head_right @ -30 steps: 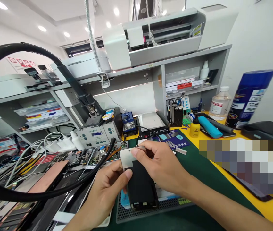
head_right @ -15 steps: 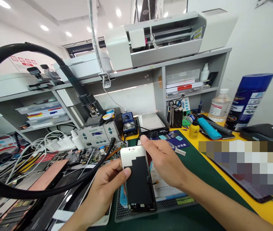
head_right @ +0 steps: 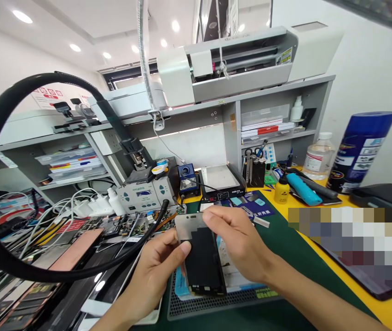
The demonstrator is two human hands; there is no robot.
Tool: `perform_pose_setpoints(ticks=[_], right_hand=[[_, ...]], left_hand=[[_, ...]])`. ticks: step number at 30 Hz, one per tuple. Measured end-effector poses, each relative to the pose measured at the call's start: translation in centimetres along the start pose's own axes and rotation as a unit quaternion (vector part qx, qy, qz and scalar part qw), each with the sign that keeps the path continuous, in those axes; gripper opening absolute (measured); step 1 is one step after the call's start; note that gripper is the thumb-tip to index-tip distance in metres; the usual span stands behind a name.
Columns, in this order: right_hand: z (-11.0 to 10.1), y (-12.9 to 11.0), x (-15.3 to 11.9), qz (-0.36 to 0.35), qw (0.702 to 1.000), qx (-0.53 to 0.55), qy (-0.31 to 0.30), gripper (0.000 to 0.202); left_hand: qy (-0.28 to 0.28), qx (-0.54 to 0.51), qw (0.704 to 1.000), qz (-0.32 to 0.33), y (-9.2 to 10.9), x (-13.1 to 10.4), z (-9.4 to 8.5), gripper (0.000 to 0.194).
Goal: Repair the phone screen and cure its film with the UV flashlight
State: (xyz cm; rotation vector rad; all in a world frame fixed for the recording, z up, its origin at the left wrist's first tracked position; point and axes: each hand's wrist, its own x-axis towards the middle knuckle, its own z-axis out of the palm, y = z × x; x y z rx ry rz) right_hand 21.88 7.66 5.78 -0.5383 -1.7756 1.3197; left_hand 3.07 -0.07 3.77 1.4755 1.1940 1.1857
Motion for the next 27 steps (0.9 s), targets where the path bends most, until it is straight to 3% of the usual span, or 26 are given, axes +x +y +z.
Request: perform_pose_setpoints(ticks=[11, 18, 23, 27], right_hand=[[0.3, -0.3, -0.7, -0.028, 1.000, -0.010, 0.003, 0.038], [0.4, -0.5, -1.1, -0.033, 0.999, -0.004, 0.002, 0.040], [0.4, -0.4, -1.1, -0.057, 0.998, -0.031, 0.020, 0.041], [0.4, -0.6, -1.0, -0.073, 0.997, -0.041, 0.002, 0.041]], left_hand=[[0.061, 0.108, 0.991, 0.051, -0.1, -0.7, 0.5, 0.038], [0.082, 0.143, 0.983, 0.079, 0.3, -1.0, 0.7, 0.033], [0.144, 0.150, 0.970, 0.130, 0.1, -1.1, 1.2, 0.022], [0.158, 0.171, 0.960, 0.157, 0.0, -1.0, 1.6, 0.020]])
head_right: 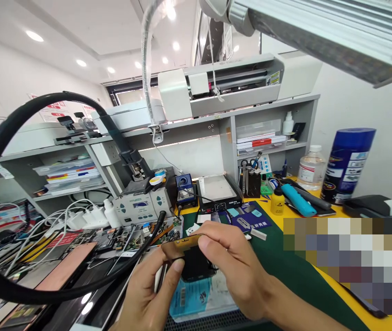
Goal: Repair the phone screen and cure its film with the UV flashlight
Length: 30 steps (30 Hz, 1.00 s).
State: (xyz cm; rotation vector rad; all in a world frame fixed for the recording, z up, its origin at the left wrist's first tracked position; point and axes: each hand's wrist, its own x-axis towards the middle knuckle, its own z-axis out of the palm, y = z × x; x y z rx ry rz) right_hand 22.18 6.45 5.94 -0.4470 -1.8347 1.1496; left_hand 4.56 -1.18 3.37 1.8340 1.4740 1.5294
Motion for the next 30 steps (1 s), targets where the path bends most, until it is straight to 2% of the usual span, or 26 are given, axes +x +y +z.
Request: perform_pose_setpoints(ticks=[7, 12, 17, 21, 30], right_hand=[[-0.1, -0.3, 0.2, -0.007, 1.000, 0.010, -0.028, 0.041], [-0.1, -0.3, 0.1, -0.021, 0.999, 0.020, -0.030, 0.038], [-0.1, 0.0, -0.2, -0.047, 0.999, 0.000, -0.013, 0.036], [-0.1, 0.2, -0.3, -0.066, 0.998, -0.011, -0.010, 0.034], [-0.1, 0.3, -0.2, -0.073, 0.997, -0.007, -0.008, 0.031]], left_hand=[[0.016, 0.016, 1.000, 0.020, 0.3, 0.2, -0.1, 0.022], [0.033, 0.059, 0.997, 0.029, -0.4, -0.1, -0.1, 0.019], [0.015, 0.085, 0.988, 0.130, -1.5, 0.0, -0.4, 0.014], [-0.022, 0.136, 0.968, 0.211, -1.9, 0.3, -0.9, 0.024], [0.004, 0.103, 0.963, 0.250, -1.1, 1.0, -0.6, 0.019]])
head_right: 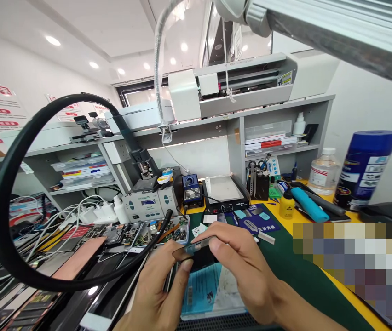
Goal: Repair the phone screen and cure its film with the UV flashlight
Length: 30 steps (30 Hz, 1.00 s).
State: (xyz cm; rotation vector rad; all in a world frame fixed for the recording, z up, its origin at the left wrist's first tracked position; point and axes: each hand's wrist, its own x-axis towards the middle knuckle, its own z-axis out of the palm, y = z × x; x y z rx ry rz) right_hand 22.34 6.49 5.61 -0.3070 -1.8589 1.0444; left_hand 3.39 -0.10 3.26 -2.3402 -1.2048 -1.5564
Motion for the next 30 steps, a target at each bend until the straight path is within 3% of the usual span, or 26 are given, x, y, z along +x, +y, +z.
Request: perform_pose_setpoints(ticks=[5, 8, 12, 15, 19, 27, 30], right_hand=[[0.1, 0.4, -0.3, 0.006, 1.000, -0.008, 0.018, 0.030], [0.2, 0.8, -0.4, 0.016, 0.998, -0.042, 0.034, 0.027], [0.4, 1.1, -0.4, 0.016, 0.993, -0.099, 0.063, 0.038], [0.7, 1.3, -0.3, -0.012, 0.988, -0.131, 0.077, 0.035], [1.0, 1.4, -0.1, -0.057, 0.983, -0.148, 0.087, 0.035], [1.2, 1.9, -0.2, -0.067, 0.981, -0.158, 0.096, 0.034], [1.3, 2.3, -0.2, 0.003, 0.980, -0.143, 0.136, 0.042]], left_hand=[[0.013, 0.003, 1.000, 0.020, 0.2, 0.3, 0.0, 0.019], [0.050, 0.025, 0.997, 0.047, -0.2, 0.3, -0.1, 0.029], [0.114, 0.144, 0.978, 0.103, -1.2, 0.3, -0.7, 0.049], [0.119, 0.236, 0.955, 0.137, -1.4, 0.3, -1.4, 0.050], [0.129, 0.285, 0.936, 0.160, -1.1, 0.4, -2.1, 0.047], [0.135, 0.288, 0.935, 0.156, -0.9, 0.7, -2.1, 0.046], [0.149, 0.185, 0.968, 0.077, -0.7, 0.8, -2.0, 0.040]])
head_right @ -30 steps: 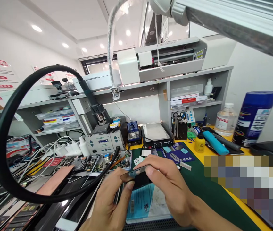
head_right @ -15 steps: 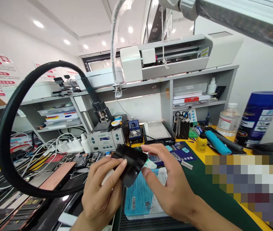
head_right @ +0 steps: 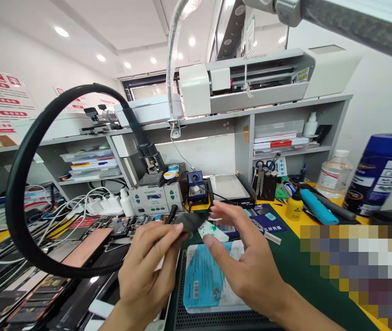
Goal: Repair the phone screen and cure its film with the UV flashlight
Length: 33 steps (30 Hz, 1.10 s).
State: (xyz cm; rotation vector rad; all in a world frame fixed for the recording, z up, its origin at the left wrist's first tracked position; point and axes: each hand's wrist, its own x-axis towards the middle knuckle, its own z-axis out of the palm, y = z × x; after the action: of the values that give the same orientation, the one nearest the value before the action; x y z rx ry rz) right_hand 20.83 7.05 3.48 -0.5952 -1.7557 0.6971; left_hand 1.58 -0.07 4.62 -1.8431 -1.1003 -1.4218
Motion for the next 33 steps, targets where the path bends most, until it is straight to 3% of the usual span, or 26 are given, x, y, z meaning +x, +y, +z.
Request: perform_pose_setpoints(ticks=[2, 3, 5, 8, 10, 13, 17, 26, 33], right_hand=[[0.0, 0.1, 0.2, 0.066, 0.998, 0.005, 0.015, 0.051], [-0.1, 0.1, 0.4, 0.093, 0.995, 0.011, 0.015, 0.053], [-0.3, 0.0, 0.9, 0.146, 0.989, 0.033, -0.005, 0.059], [-0.6, -0.2, 1.7, 0.246, 0.961, 0.102, -0.075, 0.066], [-0.6, -0.5, 2.0, 0.310, 0.928, 0.153, -0.140, 0.067], [-0.4, -0.8, 2.1, 0.346, 0.891, 0.187, -0.226, 0.058], [-0.1, -0.9, 2.0, 0.347, 0.878, 0.186, -0.273, 0.037], [0.0, -0.7, 2.1, 0.400, 0.844, 0.266, -0.241, 0.035], [-0.2, -0.7, 2.2, 0.408, 0.842, 0.294, -0.194, 0.027]], left_hand=[[-0.010, -0.090, 0.981, -0.169, 0.0, 0.3, 0.0, 0.016], [-0.018, -0.139, 0.953, -0.269, 0.0, 0.5, 0.0, 0.008], [-0.030, -0.249, 0.862, -0.440, -0.2, 0.9, 0.0, 0.023], [-0.023, -0.402, 0.735, -0.546, -0.6, 1.3, 0.2, 0.025], [-0.016, -0.442, 0.696, -0.566, -0.6, 1.4, 0.3, 0.027], [-0.015, -0.449, 0.688, -0.569, -0.6, 1.3, 0.5, 0.028], [-0.021, -0.442, 0.692, -0.570, -0.7, 1.2, 0.6, 0.031], [-0.101, -0.465, 0.670, -0.569, -0.9, 1.4, 0.6, 0.029], [-0.189, -0.443, 0.661, -0.575, -0.1, 1.2, 0.8, 0.036]])
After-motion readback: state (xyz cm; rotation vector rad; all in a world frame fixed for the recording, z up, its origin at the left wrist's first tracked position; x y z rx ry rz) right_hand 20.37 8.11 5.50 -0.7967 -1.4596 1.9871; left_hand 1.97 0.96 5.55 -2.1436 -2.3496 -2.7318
